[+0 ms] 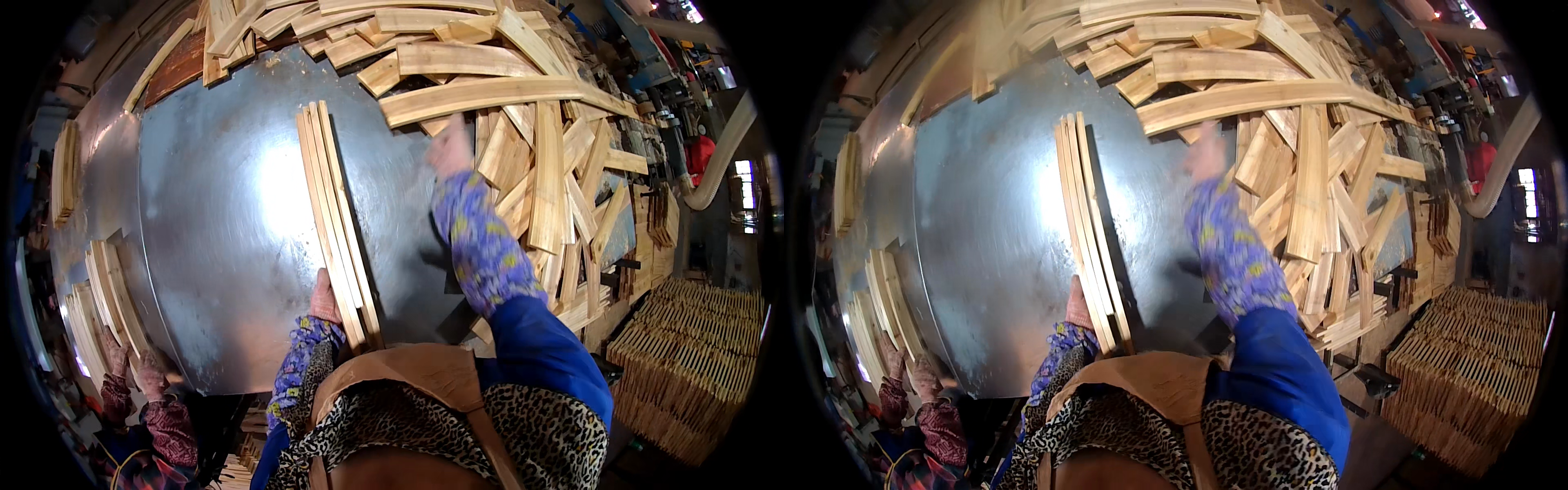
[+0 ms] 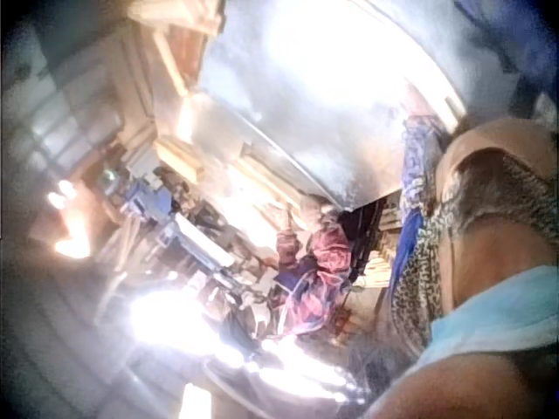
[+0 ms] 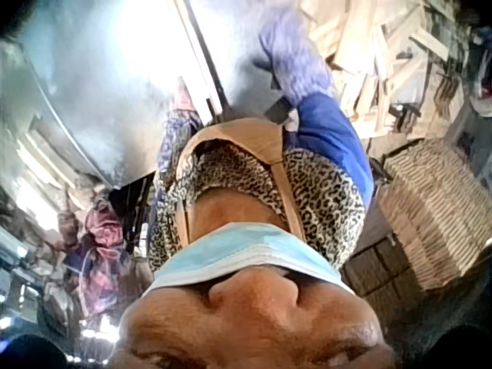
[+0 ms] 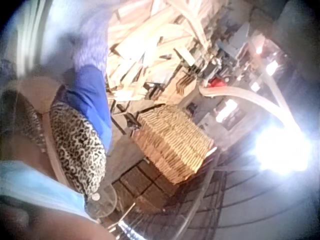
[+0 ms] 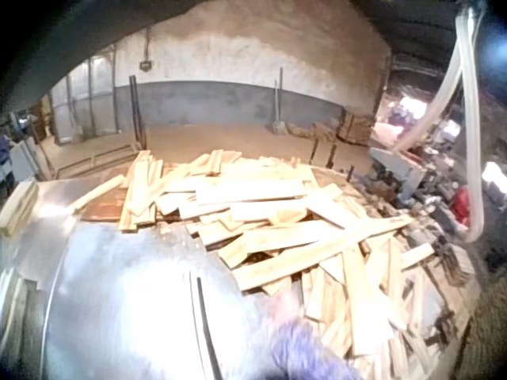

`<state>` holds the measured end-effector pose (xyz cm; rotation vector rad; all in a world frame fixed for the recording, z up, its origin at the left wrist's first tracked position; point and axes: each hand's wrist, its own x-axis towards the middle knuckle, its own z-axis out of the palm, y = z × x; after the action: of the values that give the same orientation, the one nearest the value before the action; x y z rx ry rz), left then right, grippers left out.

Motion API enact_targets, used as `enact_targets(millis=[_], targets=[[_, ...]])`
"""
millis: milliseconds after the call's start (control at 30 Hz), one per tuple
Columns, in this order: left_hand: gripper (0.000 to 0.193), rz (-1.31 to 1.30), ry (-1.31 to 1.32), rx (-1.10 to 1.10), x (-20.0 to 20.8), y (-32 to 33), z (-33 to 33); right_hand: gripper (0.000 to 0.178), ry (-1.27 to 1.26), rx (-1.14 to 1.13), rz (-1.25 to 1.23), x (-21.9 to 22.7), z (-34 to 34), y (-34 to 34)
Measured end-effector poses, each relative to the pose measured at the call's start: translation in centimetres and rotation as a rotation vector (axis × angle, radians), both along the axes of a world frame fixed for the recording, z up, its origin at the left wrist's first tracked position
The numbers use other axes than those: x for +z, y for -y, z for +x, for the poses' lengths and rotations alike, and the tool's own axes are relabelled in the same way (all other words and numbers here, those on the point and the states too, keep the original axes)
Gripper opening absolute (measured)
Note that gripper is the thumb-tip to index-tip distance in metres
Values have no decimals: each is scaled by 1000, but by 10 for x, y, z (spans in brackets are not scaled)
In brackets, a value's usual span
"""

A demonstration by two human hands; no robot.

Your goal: The person sorts wooden planks on a metal table, picking up pieces from a large pile and arranging them into neat stacks. They handle the wood by hand, aligning the planks and moving them to a designated area on the table.

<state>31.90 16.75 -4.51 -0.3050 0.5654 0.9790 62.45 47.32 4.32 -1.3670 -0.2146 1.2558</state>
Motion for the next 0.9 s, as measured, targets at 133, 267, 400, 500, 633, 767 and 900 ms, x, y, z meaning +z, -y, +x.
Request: enact_targets(millis=[133, 267, 400, 500, 633, 767, 900], targets=[[76, -76, -181, -26, 8, -11, -2, 59, 846, -86, -108, -12, 69, -97], [80, -77, -261, -42, 13, -15, -33, 68, 864, 128, -41, 8, 59, -59], [93, -3, -189, -152, 70, -51, -23, 53, 951, 418, -5, 47, -3, 51], [76, -25, -1, 6, 9, -32, -3, 47, 710, 581, 96, 8, -51, 113], [68, 27, 100, 78, 14, -20, 23, 45, 221, 583, -11, 5, -50, 16], [54, 24, 10, 31, 29, -21, 17, 51, -73, -69, 166, -17, -17, -153], [52, -118, -218, 23, 28, -16, 6, 70, 201, -239, -93, 31, -36, -176]])
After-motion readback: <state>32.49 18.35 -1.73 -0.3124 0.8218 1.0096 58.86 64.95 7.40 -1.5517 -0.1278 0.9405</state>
